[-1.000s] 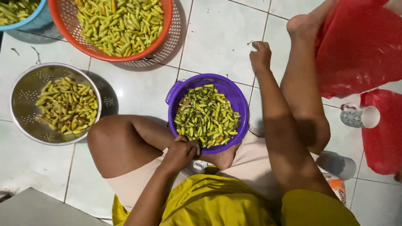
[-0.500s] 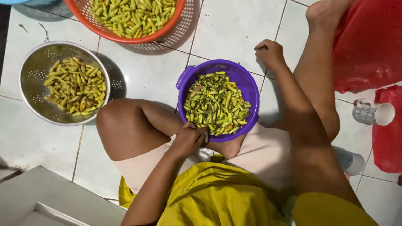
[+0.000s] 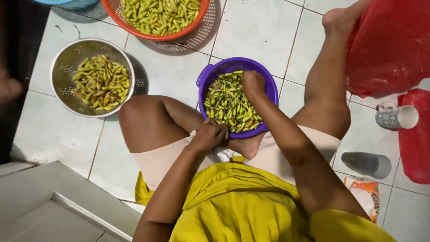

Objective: Removing stems from green chilies by hand and sorting them into bowls while sitting on the floor.

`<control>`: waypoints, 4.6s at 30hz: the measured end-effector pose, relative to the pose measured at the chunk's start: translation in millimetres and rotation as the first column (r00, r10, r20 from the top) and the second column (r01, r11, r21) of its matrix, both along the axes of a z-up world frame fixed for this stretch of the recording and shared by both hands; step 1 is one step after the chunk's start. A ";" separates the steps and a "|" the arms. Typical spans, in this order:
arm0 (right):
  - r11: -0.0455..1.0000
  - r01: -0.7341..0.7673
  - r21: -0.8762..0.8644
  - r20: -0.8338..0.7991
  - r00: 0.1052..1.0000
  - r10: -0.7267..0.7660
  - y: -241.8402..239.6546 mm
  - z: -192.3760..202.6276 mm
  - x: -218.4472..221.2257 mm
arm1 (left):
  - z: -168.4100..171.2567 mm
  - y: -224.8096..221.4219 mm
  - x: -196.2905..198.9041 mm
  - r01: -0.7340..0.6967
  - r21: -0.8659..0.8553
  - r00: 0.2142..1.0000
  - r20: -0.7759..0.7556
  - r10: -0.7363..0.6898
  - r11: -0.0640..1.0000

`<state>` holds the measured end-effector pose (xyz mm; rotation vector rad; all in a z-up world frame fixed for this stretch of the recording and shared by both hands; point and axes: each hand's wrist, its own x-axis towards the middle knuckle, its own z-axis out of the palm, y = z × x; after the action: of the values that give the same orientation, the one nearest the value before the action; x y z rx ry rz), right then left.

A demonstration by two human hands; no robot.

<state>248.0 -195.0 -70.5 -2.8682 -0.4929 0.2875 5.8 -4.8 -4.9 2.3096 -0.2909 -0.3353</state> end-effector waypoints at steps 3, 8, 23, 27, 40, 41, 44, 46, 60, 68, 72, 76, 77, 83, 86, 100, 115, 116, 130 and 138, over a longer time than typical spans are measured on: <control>1.000 0.014 0.000 0.037 0.999 -0.014 12.1 -5.1 7.8 | 9.9 -0.3 -1.1 0.026 -0.034 0.999 0.024 -0.025 0.999; 0.984 -0.082 0.157 -0.118 0.988 0.101 20.4 102.6 -46.3 | 22.1 1.7 -7.5 0.063 -0.035 0.998 0.014 -0.062 0.997; 0.979 -0.028 0.204 -0.439 0.891 0.117 -9.0 102.4 -53.7 | 18.1 2.5 -14.2 0.079 0.069 0.994 0.069 -0.084 0.994; 0.982 -0.129 0.136 -0.432 0.884 0.176 -39.7 50.4 -27.8 | 12.7 4.3 -10.3 0.108 0.064 0.987 0.113 -0.114 0.992; 0.768 0.228 0.599 -0.498 0.857 0.134 -30.4 188.7 -114.0 | 10.7 3.3 -10.8 0.084 0.056 0.993 0.082 -0.089 0.995; 0.721 0.225 0.656 -0.462 0.875 0.147 -30.8 184.0 -121.7 | 8.9 1.8 -10.4 0.087 0.041 0.991 0.102 -0.091 0.995; 0.693 0.200 0.692 -0.411 0.899 0.151 -35.8 159.5 -142.1 | 9.9 -0.3 -12.8 0.075 0.021 0.990 0.119 -0.077 0.997; 0.707 0.177 0.685 -0.393 0.907 0.153 -35.5 151.9 -153.6 | 7.0 1.0 -12.1 0.055 0.030 0.991 0.118 -0.058 0.998; 0.793 0.099 0.601 -0.181 0.983 0.015 -3.9 159.1 -231.9 | 1.3 4.9 -9.5 0.054 -0.076 0.994 0.095 -0.047 0.996; 0.796 0.051 0.604 -0.112 0.994 0.021 4.4 149.8 -238.9 | 5.2 5.0 -9.6 0.062 -0.036 0.995 0.081 -0.059 0.997; 0.808 0.036 0.588 -0.098 0.995 0.027 2.6 141.5 -239.3 | 4.7 3.5 -9.3 0.056 -0.021 0.995 0.086 -0.054 0.998; 0.806 0.027 0.592 -0.120 0.991 0.055 2.8 141.4 -237.9 | -2.8 2.5 -9.1 0.052 -0.037 0.995 0.090 -0.049 0.998; 0.794 0.003 0.607 -0.132 0.986 0.097 2.5 143.1 -237.7 | -6.0 2.3 -9.1 0.078 -0.025 0.992 0.102 -0.075 0.997; 0.782 0.026 0.623 -0.250 0.954 0.167 -1.5 153.2 -233.0 | -4.1 3.2 -10.7 0.100 -0.024 0.993 0.073 -0.098 0.995; 0.769 0.074 0.636 -0.316 0.933 0.172 -0.4 162.1 -229.6 | 4.9 4.7 -10.2 0.126 -0.012 0.990 0.070 -0.125 0.992; 0.688 0.103 0.719 -0.424 0.849 0.317 -15.6 133.2 -209.4 | -17.9 2.5 -6.6 0.140 -0.088 0.989 -0.033 -0.144 0.986; 0.855 -0.279 0.438 0.117 0.960 0.253 -26.9 146.2 -122.7 | -6.4 3.7 -1.9 0.104 -0.075 0.994 0.049 -0.101 0.992; 0.870 -0.283 0.403 0.083 0.958 0.274 -19.1 145.2 -122.6 | -9.0 3.7 -0.5 0.104 -0.069 0.993 0.055 -0.100 0.992; 0.861 -0.252 0.441 -0.055 0.950 0.306 -23.6 207.9 -201.9 | -24.3 0.0 0.9 0.087 -0.090 0.996 0.017 -0.086 0.992; 0.884 -0.379 0.273 0.017 0.921 0.389 -15.7 174.1 -216.7 | -30.8 -0.1 0.1 0.079 -0.052 0.996 0.034 -0.077 0.996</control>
<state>31.3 -210.7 103.6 -2.4755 -1.0135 0.3092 5.9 -4.9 -35.7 2.2569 -0.4020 -0.3257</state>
